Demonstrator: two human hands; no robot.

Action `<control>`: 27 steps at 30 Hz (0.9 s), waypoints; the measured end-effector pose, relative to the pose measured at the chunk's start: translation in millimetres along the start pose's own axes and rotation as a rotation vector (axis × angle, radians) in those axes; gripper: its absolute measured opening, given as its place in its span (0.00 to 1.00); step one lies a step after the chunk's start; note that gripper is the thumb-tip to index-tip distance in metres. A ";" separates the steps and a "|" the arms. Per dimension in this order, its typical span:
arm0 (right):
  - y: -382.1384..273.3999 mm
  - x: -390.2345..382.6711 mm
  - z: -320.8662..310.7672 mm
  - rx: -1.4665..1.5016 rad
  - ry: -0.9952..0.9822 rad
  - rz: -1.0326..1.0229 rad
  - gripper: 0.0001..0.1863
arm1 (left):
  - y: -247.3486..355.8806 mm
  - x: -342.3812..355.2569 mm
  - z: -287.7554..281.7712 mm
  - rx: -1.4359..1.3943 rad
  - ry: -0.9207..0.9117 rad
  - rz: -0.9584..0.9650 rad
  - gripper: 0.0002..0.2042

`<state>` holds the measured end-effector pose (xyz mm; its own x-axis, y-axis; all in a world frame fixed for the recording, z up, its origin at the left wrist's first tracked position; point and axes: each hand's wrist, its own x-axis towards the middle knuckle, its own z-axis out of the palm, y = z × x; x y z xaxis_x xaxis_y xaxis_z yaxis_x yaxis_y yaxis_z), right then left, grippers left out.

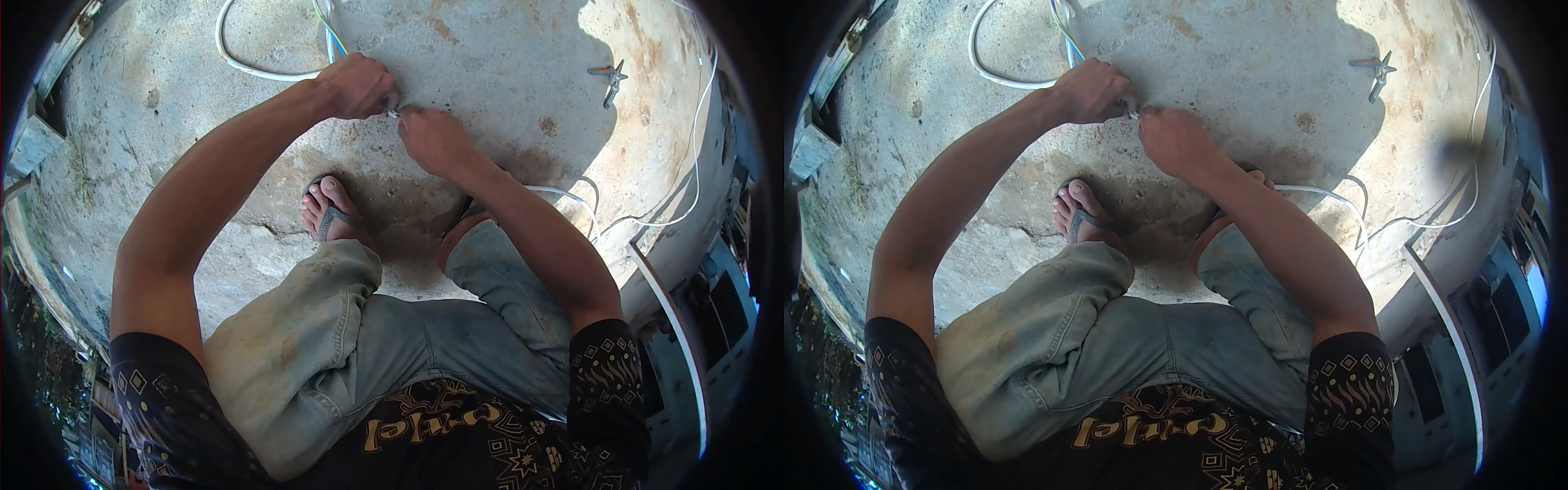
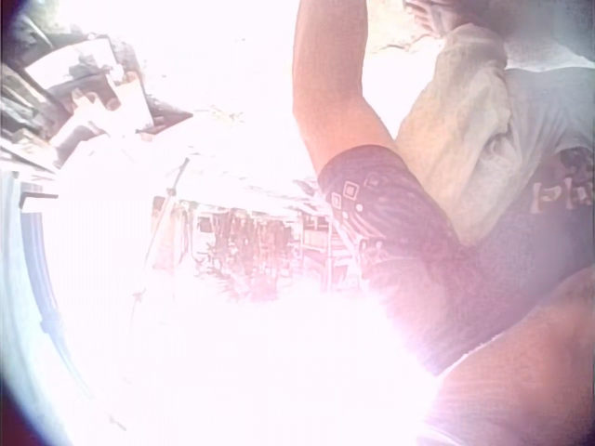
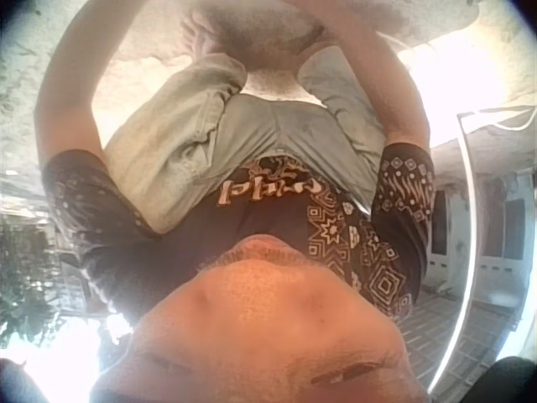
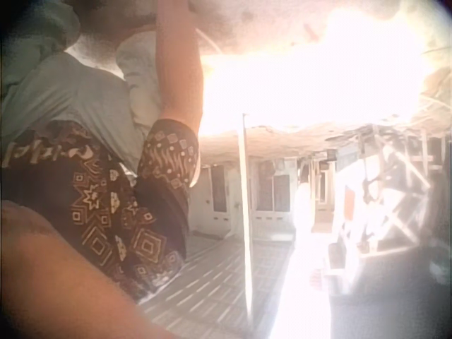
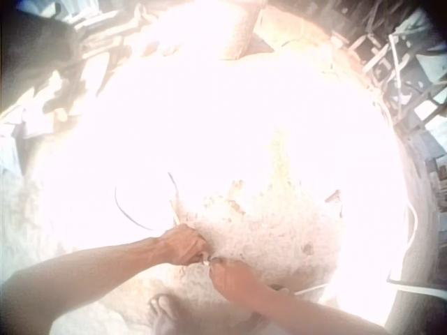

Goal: Stripping the outer insulation of a long white electrical cable using a utility knife.

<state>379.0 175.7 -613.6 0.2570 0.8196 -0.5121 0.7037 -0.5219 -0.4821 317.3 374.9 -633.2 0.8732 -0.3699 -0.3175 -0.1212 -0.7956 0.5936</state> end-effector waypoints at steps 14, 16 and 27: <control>-14.0 11.9 -1.3 -0.215 -0.066 -0.013 0.12 | -0.9 0.0 -8.8 0.057 -0.047 -0.010 0.06; -14.0 12.5 -1.2 -0.248 -0.057 -0.036 0.11 | 0.8 1.6 -12.4 0.058 -0.067 -0.023 0.06; -22.5 17.4 -9.4 -0.305 -0.089 -0.058 0.11 | 1.4 -1.9 -17.4 0.056 -0.085 -0.030 0.07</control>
<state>373.9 204.0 -604.9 0.1613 0.8150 -0.5566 0.8849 -0.3692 -0.2842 323.7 382.8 -619.0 0.8336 -0.3834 -0.3976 -0.1245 -0.8317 0.5411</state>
